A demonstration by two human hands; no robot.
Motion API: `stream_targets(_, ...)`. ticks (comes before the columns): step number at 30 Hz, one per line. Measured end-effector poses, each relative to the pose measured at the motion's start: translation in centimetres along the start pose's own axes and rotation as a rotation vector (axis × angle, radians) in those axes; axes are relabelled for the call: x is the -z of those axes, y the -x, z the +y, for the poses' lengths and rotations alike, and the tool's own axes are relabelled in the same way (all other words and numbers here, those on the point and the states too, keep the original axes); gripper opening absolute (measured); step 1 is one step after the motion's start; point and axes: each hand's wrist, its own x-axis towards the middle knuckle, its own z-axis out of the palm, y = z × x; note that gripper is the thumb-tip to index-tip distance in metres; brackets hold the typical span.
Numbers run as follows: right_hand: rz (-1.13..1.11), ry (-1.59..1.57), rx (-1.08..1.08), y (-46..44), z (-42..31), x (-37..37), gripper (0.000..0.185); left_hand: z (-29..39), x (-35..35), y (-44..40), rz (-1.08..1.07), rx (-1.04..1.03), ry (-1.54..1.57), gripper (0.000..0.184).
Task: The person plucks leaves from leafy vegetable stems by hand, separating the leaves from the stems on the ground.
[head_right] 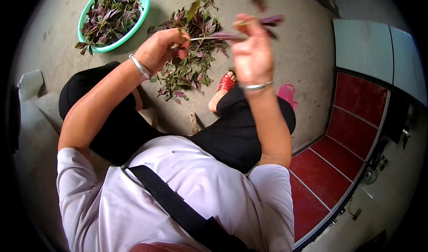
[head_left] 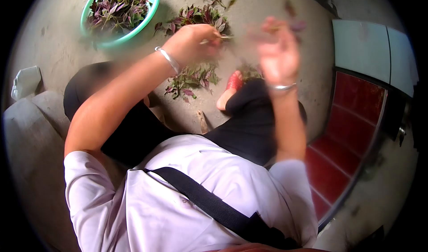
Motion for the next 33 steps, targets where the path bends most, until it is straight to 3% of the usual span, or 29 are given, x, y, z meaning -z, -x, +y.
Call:
stream_targets(3, 0.127, -0.087, 0.163, -1.7, -3.3, 2.0, 0.013, -1.2, 1.4, -0.1, 0.0, -0.071, 0.114, 0.017)
stream_targets(5, 0.077, 0.03, 0.093, -1.5, -2.9, 2.1, 0.012, 0.3, 1.4, -0.3, -0.048, 0.164, 0.758, 0.025)
stream_targets(6, 0.055, 0.092, 0.057, -1.1, -2.8, 1.8, 0.011, 0.0, 1.8, -0.6, -0.162, 0.146, 0.868, 0.033)
stream_targets(13, -0.074, 0.363, -0.15, 1.4, 2.9, -2.0, 0.016, 0.0, -0.1, -0.9, -0.243, 0.217, 1.01, 0.034)
stream_targets(14, -0.103, 0.403, -0.171, 1.1, 3.4, -1.9, 0.016, 1.1, -1.2, -0.4, -0.13, 0.279, 1.041, 0.033)
stream_targets(17, -0.1, 0.546, -0.188, 1.3, 4.2, -2.9, 0.017, -0.5, -1.1, -1.0, -0.271, 0.26, 0.899, 0.032)
stream_targets(20, -0.053, 0.667, -0.236, 1.4, 3.9, -3.1, 0.014, -0.4, -2.1, -0.6, -0.311, 0.291, 1.03, 0.04)
stream_targets(22, -0.048, 0.469, -0.304, 1.0, 3.7, -2.4, 0.015, 0.3, -2.4, -0.3, -0.308, 0.312, 1.144, 0.045)
stream_targets(25, -0.006, 0.294, -0.335, 0.5, 3.4, -1.1, 0.018, 0.5, -1.1, 0.0, -0.193, 0.376, 0.924, 0.048)
stream_targets(26, 0.024, 0.256, -0.329, 0.4, 3.3, -0.8, 0.018, 0.4, -0.6, -0.1, -0.301, 0.353, 0.854, 0.049)
stream_targets(29, 0.075, 0.24, -0.317, 0.1, 3.0, 0.0, 0.018, 0.5, -0.8, 0.4, -0.289, 0.37, 0.594, 0.042)
stream_targets(30, 0.09, 0.243, -0.315, 0.0, 2.8, -0.1, 0.018, 0.4, -1.1, 0.5, -0.203, 0.344, 0.431, 0.029)
stream_targets(33, 0.131, 0.259, -0.26, -0.2, 2.8, 0.8, 0.017, -0.6, -0.8, 0.3, -0.232, 0.264, 0.074, 0.019)
